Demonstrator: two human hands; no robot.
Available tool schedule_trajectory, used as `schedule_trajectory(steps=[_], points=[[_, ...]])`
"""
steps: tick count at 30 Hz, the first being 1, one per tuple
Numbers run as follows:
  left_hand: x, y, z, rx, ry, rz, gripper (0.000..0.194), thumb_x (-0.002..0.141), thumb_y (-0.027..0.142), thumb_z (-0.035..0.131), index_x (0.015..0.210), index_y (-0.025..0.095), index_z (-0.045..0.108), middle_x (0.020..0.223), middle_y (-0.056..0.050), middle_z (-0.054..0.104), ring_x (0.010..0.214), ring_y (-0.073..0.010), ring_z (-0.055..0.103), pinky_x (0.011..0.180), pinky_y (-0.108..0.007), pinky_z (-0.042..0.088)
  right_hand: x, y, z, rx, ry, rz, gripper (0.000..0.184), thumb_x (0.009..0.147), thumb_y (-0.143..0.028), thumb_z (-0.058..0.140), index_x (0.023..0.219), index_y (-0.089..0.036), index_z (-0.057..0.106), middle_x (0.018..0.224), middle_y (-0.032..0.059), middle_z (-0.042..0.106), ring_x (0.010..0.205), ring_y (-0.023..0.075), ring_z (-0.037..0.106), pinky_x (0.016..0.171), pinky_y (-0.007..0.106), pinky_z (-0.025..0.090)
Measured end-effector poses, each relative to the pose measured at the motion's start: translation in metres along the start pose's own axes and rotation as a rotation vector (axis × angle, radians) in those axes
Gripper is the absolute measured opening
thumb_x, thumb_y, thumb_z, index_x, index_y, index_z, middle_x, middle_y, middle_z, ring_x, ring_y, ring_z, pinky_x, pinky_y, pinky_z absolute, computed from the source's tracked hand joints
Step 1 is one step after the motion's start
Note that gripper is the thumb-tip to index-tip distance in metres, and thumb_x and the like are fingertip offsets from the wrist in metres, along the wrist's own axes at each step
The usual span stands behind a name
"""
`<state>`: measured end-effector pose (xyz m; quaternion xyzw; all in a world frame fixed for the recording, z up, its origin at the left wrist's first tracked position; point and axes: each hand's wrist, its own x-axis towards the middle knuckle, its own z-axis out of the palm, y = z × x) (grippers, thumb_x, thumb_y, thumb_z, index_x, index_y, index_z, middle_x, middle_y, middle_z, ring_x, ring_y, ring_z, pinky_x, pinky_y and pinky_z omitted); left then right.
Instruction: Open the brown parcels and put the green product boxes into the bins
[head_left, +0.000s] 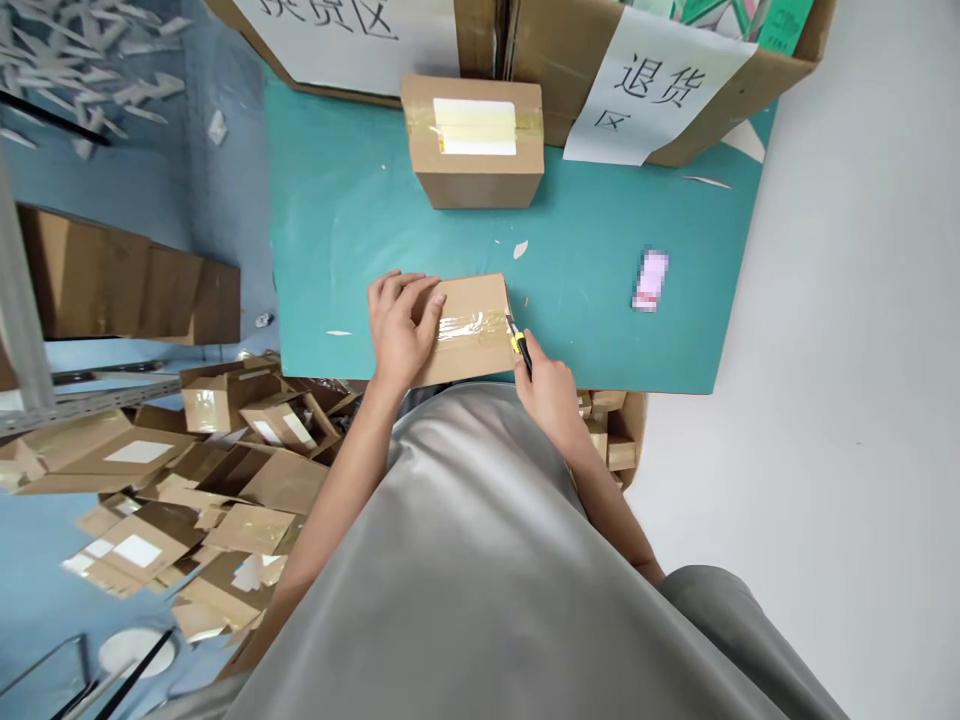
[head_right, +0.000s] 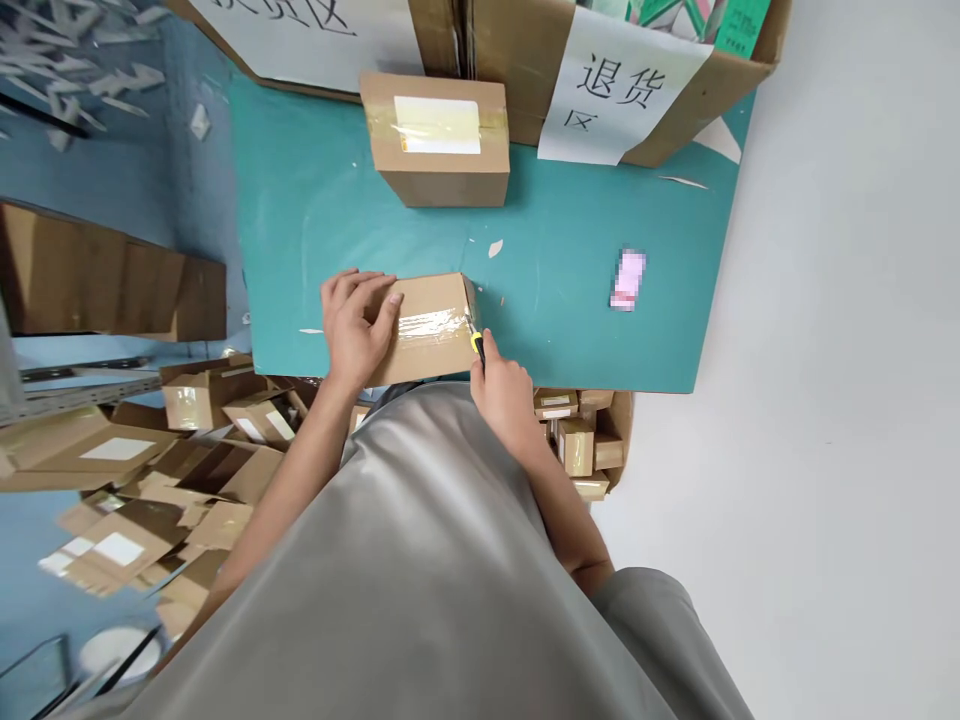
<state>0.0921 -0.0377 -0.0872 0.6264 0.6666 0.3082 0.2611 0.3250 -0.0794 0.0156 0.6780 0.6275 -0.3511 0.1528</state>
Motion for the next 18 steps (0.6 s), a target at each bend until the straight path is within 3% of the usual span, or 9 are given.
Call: schedule_trajectory(steps=[12,15,18], points=[[-0.001,-0.001,-0.002,-0.050,-0.015,-0.012,0.041,0.112,0.058,0.060,0.135,0.028,0.078,0.139,-0.016,0.073,0.149,-0.0387,0.053,0.133,-0.065,0.038,-0.002,-0.014,0.005,0.028,0.040,0.081,0.064,0.121,-0.031,0.033,0.183,-0.015,0.034,0.128,0.0185,0.086,0.117,0.0340,0.083,0.105,0.042,0.060],[-0.002,-0.002,0.000,-0.043,-0.004,-0.003,0.040,0.112,0.055,0.060,0.135,0.027,0.079,0.138,-0.015,0.074,0.148,-0.0384,0.054,0.133,-0.064,0.038,-0.001,-0.025,0.000,0.007,0.045,0.101,0.064,0.120,-0.027,0.035,0.181,-0.011,0.036,0.123,0.0214,0.085,0.116,0.0353,0.083,0.103,0.044,0.062],[-0.002,-0.003,0.002,-0.019,0.033,0.018,0.038,0.113,0.053,0.059,0.134,0.028,0.078,0.136,-0.015,0.074,0.145,-0.0376,0.056,0.132,-0.062,0.041,0.007,-0.039,-0.005,-0.023,0.060,0.114,0.068,0.118,-0.021,0.038,0.183,-0.006,0.028,0.121,0.0259,0.084,0.116,0.0365,0.084,0.101,0.045,0.063]])
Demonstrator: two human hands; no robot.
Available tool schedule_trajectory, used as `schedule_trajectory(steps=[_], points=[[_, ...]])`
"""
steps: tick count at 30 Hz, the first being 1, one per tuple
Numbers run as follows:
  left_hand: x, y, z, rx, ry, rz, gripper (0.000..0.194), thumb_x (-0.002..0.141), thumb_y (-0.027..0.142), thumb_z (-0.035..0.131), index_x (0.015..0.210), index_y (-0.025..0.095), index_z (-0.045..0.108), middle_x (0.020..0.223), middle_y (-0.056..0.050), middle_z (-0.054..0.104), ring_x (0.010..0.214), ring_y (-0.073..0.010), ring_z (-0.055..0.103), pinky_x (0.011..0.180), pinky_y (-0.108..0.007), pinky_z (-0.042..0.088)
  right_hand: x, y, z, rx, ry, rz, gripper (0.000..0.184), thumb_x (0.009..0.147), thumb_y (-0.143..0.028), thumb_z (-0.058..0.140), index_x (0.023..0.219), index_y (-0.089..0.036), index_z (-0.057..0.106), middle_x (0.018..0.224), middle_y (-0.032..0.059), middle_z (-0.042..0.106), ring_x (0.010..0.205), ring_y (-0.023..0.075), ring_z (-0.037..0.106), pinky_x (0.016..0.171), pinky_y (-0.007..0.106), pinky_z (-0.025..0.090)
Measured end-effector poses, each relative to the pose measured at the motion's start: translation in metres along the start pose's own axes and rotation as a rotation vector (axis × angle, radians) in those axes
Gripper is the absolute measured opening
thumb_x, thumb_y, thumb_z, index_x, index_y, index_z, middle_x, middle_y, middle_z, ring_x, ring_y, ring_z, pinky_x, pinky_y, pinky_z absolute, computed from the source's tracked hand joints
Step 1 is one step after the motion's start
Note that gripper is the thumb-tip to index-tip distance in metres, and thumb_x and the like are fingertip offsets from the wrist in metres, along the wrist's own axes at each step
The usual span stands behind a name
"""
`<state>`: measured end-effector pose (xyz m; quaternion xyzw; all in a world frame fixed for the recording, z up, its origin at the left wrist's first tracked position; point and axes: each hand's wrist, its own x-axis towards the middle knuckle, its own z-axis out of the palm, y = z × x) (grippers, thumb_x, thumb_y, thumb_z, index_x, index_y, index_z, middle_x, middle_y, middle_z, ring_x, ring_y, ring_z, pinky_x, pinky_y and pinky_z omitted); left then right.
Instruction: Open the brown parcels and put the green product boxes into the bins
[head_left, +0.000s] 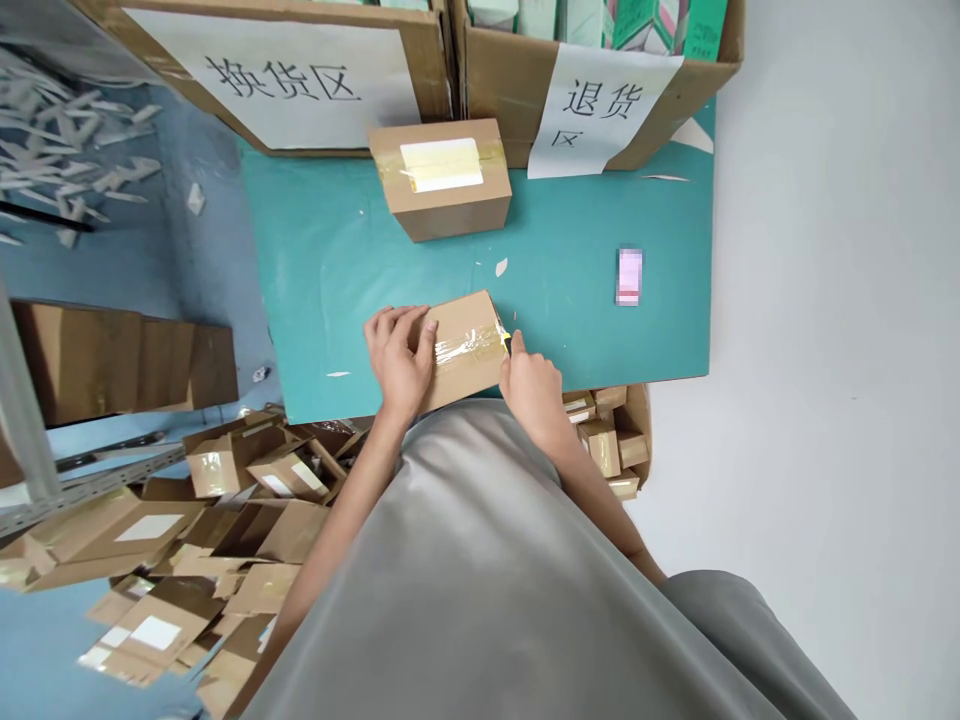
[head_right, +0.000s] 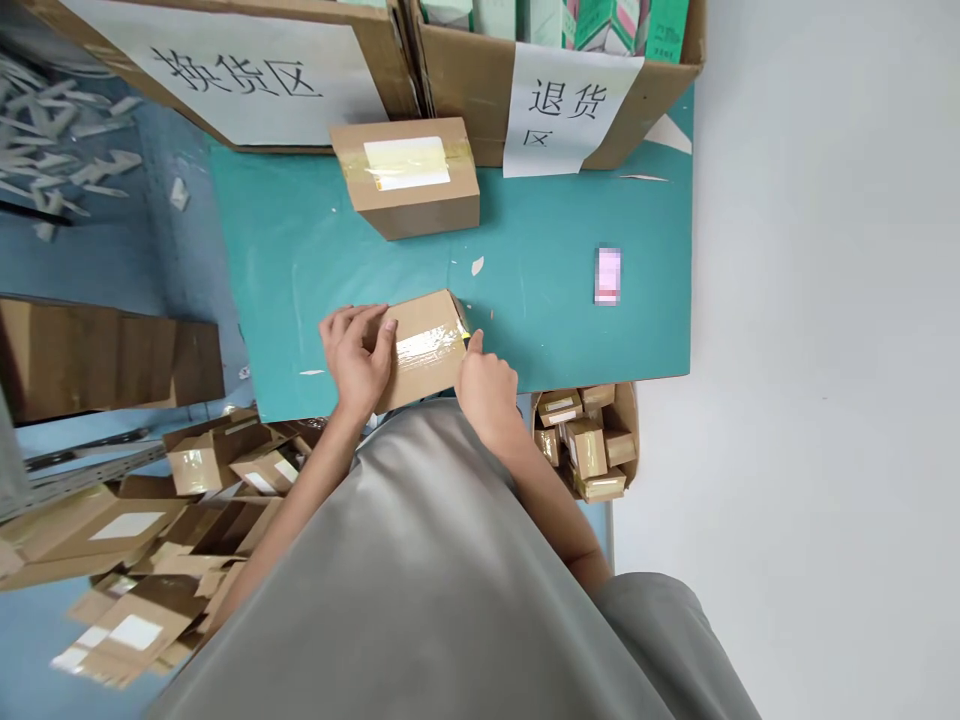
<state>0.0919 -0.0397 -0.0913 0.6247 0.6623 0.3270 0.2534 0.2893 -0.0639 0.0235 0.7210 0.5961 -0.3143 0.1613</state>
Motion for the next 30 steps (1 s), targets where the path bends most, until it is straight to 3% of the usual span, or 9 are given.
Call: schedule_trajectory(steps=[4,10,19,25,30], points=[[0.000,0.000,0.003,0.020,0.049,0.023,0.039,0.115,0.052,0.055,0.135,0.028,0.077,0.134,-0.016,0.073,0.143,-0.0375,0.057,0.129,-0.062,0.044,0.006,-0.007,-0.004,-0.023,0.034,0.012,0.075,0.118,-0.023,0.043,0.186,-0.010,0.013,0.124,0.0265,0.083,0.116,0.0353,0.084,0.101,0.045,0.063],[0.001,0.001,0.003,0.012,0.005,0.071,0.036,0.117,0.049,0.051,0.128,0.029,0.078,0.128,-0.014,0.074,0.137,-0.0359,0.061,0.126,-0.061,0.047,-0.020,0.003,0.002,-0.010,-0.024,0.071,0.063,0.119,-0.026,0.039,0.181,-0.012,0.037,0.123,0.0228,0.084,0.118,0.0347,0.083,0.101,0.043,0.061],[-0.001,0.002,-0.001,0.020,-0.039,0.092,0.036,0.118,0.049,0.050,0.126,0.028,0.078,0.126,-0.013,0.074,0.129,-0.0349,0.063,0.120,-0.057,0.049,-0.052,0.003,0.019,0.024,-0.023,0.147,0.063,0.119,-0.026,0.039,0.179,-0.010,0.039,0.122,0.0227,0.085,0.114,0.0353,0.084,0.100,0.041,0.060],[0.001,0.000,-0.002,0.030,-0.049,0.102,0.037,0.118,0.051,0.050,0.124,0.028,0.077,0.123,-0.013,0.074,0.126,-0.0342,0.064,0.119,-0.057,0.051,-0.037,-0.001,0.017,0.040,-0.027,0.154,0.065,0.118,-0.025,0.037,0.182,-0.012,0.036,0.117,0.0210,0.086,0.112,0.0366,0.084,0.098,0.042,0.061],[0.004,0.000,0.000,0.028,-0.047,0.079,0.041,0.118,0.055,0.050,0.126,0.026,0.077,0.125,-0.014,0.074,0.129,-0.0355,0.063,0.121,-0.057,0.050,-0.020,0.001,0.013,0.037,-0.005,0.139,0.065,0.120,-0.030,0.036,0.183,-0.014,0.032,0.126,0.0212,0.085,0.118,0.0327,0.082,0.101,0.038,0.060]])
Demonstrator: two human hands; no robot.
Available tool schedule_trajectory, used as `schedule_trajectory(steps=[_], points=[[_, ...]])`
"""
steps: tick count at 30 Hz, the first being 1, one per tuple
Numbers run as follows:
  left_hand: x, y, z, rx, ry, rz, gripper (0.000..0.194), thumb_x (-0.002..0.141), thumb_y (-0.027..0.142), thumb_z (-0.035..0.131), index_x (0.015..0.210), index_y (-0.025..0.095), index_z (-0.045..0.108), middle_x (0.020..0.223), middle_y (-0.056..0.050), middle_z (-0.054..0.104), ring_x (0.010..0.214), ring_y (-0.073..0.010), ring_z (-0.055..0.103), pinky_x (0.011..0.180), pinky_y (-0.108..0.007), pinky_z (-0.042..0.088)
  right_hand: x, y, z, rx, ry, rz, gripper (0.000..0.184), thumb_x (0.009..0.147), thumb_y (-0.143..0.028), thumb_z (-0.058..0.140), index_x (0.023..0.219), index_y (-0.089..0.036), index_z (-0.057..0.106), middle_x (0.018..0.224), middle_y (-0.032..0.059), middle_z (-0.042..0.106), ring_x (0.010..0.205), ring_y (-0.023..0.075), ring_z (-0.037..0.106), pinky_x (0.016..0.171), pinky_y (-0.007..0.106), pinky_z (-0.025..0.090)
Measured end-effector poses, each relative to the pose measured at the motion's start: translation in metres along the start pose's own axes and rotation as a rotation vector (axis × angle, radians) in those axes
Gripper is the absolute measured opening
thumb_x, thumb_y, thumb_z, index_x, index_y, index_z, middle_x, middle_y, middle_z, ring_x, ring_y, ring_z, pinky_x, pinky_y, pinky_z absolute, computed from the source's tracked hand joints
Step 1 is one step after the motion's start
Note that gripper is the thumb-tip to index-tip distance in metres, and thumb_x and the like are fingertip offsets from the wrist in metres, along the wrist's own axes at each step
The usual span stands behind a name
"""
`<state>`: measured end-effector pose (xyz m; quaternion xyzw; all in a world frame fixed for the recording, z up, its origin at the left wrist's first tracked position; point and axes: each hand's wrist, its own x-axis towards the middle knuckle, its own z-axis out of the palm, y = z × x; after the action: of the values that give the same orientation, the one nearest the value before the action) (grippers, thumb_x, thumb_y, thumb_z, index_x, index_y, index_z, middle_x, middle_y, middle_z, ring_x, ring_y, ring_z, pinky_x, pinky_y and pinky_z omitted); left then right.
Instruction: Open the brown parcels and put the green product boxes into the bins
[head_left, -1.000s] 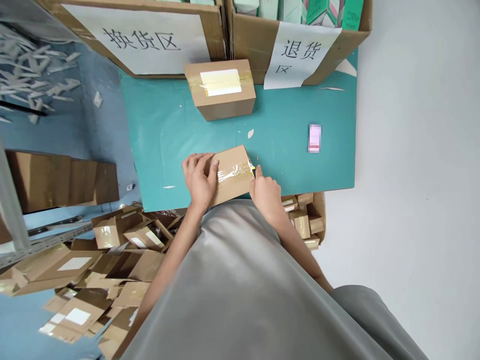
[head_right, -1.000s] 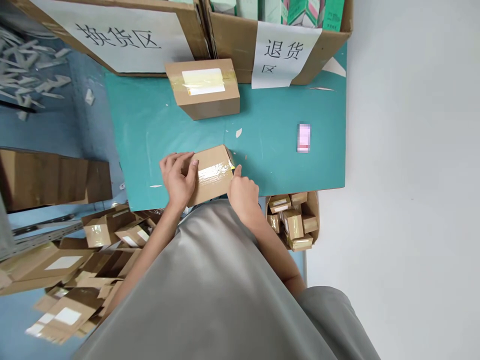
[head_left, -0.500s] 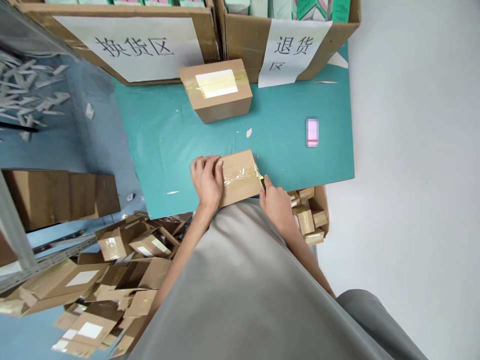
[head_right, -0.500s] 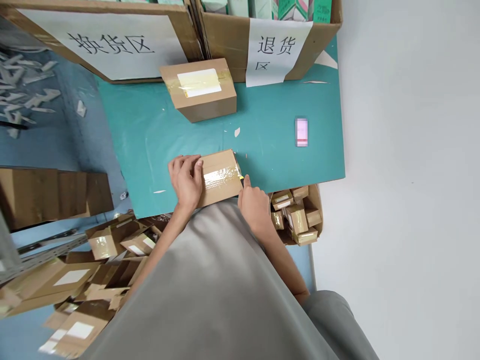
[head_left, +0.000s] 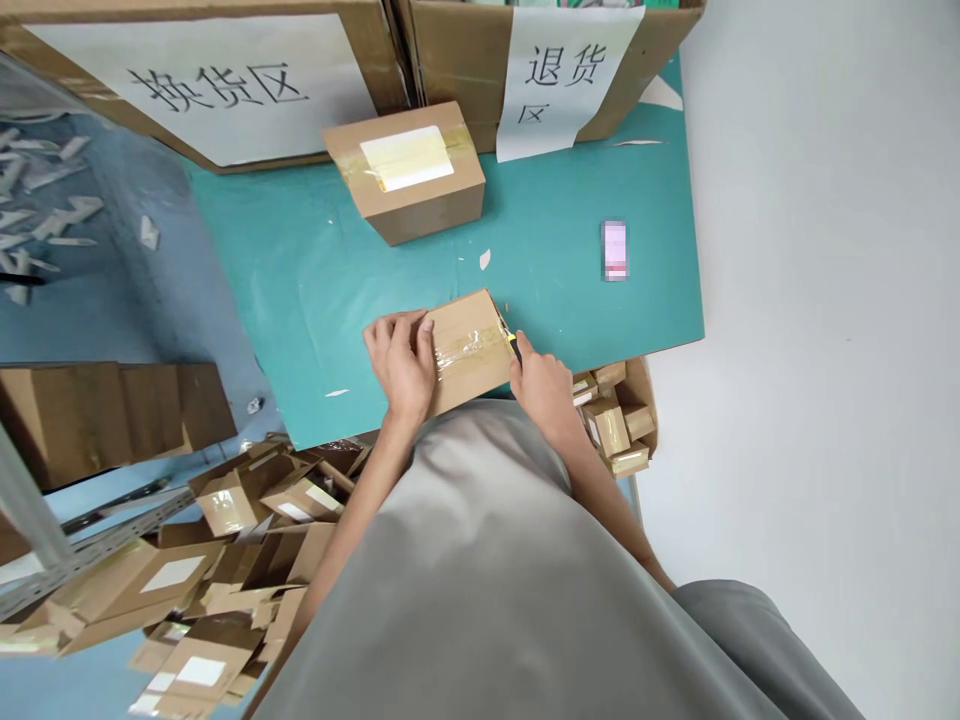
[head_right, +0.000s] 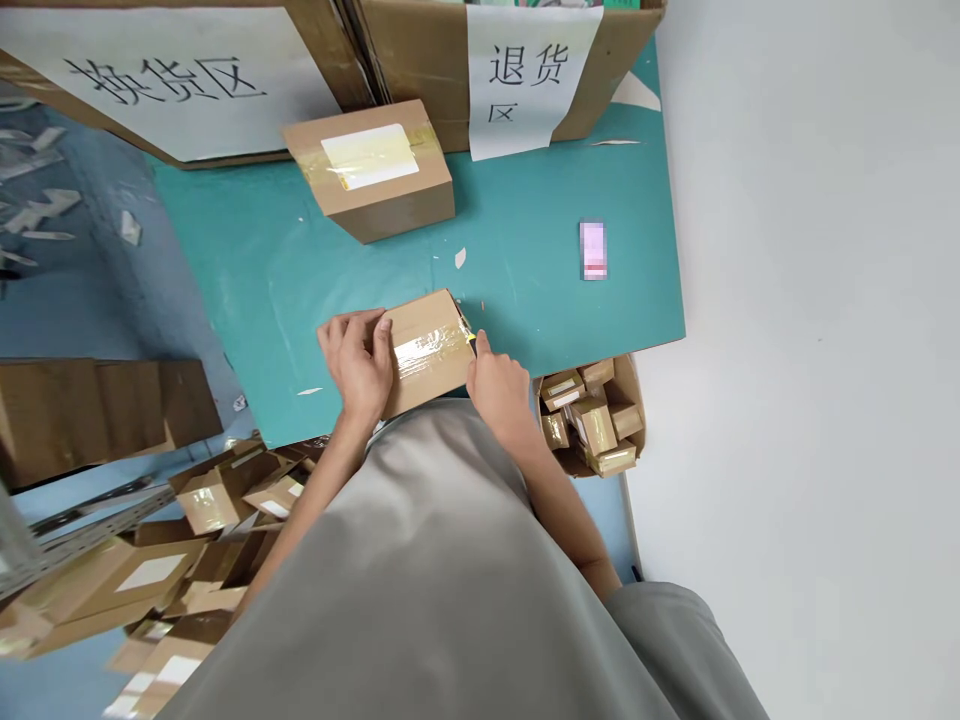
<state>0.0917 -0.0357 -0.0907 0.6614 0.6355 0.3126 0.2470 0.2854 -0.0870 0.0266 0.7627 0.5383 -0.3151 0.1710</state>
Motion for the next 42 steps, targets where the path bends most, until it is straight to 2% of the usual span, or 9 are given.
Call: schedule_trajectory(steps=[2,6,9,15,18,22,30,37,42], points=[[0.003,0.001,0.001,0.011,-0.015,-0.031,0.042,0.118,0.053,0.049,0.128,0.024,0.077,0.127,-0.016,0.074,0.132,-0.0363,0.061,0.122,-0.057,0.048,-0.002,0.006,0.006,-0.006,-0.016,-0.007,0.059,0.121,-0.032,0.036,0.177,-0.013,0.043,0.127,0.0215,0.084,0.118,0.0323,0.081,0.101,0.039,0.060],[0.010,0.003,0.001,0.002,-0.029,-0.095,0.042,0.118,0.050,0.050,0.131,0.022,0.078,0.131,-0.018,0.072,0.136,-0.0371,0.058,0.126,-0.056,0.043,-0.015,0.026,0.028,-0.032,-0.172,0.030,0.047,0.117,-0.021,0.042,0.157,-0.011,0.065,0.125,0.0237,0.084,0.120,0.0352,0.081,0.101,0.041,0.058],[0.011,0.003,0.001,-0.034,-0.039,-0.118,0.040,0.118,0.050,0.052,0.131,0.022,0.078,0.133,-0.018,0.070,0.139,-0.0376,0.056,0.127,-0.057,0.041,-0.020,0.041,0.033,0.004,-0.189,0.067,0.047,0.117,-0.023,0.046,0.159,-0.015,0.064,0.125,0.0209,0.085,0.120,0.0351,0.081,0.100,0.040,0.058],[0.005,0.001,0.000,-0.012,-0.027,-0.089,0.039,0.118,0.050,0.053,0.130,0.022,0.078,0.130,-0.016,0.071,0.136,-0.0351,0.059,0.126,-0.054,0.044,-0.020,0.056,0.004,0.221,0.026,-0.002,0.060,0.120,-0.037,0.038,0.177,-0.020,0.048,0.115,0.0147,0.087,0.105,0.0333,0.083,0.096,0.039,0.058],[0.005,0.000,0.001,0.025,-0.005,-0.065,0.039,0.118,0.048,0.053,0.130,0.022,0.079,0.129,-0.015,0.073,0.133,-0.0340,0.061,0.124,-0.052,0.046,-0.021,0.050,-0.005,0.277,0.037,-0.099,0.064,0.119,-0.037,0.041,0.180,-0.020,0.044,0.115,0.0126,0.088,0.104,0.0328,0.083,0.094,0.037,0.058],[0.004,-0.001,0.001,0.025,0.003,-0.059,0.036,0.118,0.046,0.054,0.129,0.022,0.079,0.128,-0.015,0.073,0.132,-0.0340,0.062,0.124,-0.052,0.045,-0.017,0.038,-0.002,0.231,0.030,-0.133,0.063,0.118,-0.032,0.043,0.180,-0.022,0.045,0.131,0.0139,0.086,0.115,0.0333,0.082,0.098,0.037,0.057],[0.005,0.001,0.000,-0.039,-0.015,-0.100,0.035,0.117,0.046,0.056,0.128,0.022,0.078,0.129,-0.016,0.071,0.137,-0.0357,0.058,0.128,-0.056,0.041,-0.015,0.030,0.011,0.131,0.020,-0.072,0.062,0.118,-0.031,0.042,0.179,-0.023,0.045,0.132,0.0143,0.085,0.116,0.0349,0.083,0.103,0.043,0.059],[0.002,0.004,0.001,-0.073,-0.044,-0.120,0.035,0.117,0.047,0.054,0.127,0.021,0.076,0.132,-0.018,0.071,0.139,-0.0371,0.056,0.129,-0.059,0.039,-0.016,-0.004,0.027,0.017,0.027,0.059,0.068,0.116,-0.020,0.037,0.184,-0.020,0.034,0.164,0.0207,0.067,0.114,0.0319,0.083,0.101,0.044,0.065],[-0.002,0.005,0.002,-0.061,-0.050,-0.135,0.037,0.118,0.047,0.051,0.130,0.022,0.074,0.136,-0.018,0.070,0.139,-0.0367,0.057,0.128,-0.060,0.040,-0.004,-0.013,0.037,0.037,0.082,0.101,0.069,0.115,-0.017,0.036,0.184,-0.020,0.034,0.162,0.0217,0.068,0.114,0.0314,0.084,0.102,0.044,0.066]])
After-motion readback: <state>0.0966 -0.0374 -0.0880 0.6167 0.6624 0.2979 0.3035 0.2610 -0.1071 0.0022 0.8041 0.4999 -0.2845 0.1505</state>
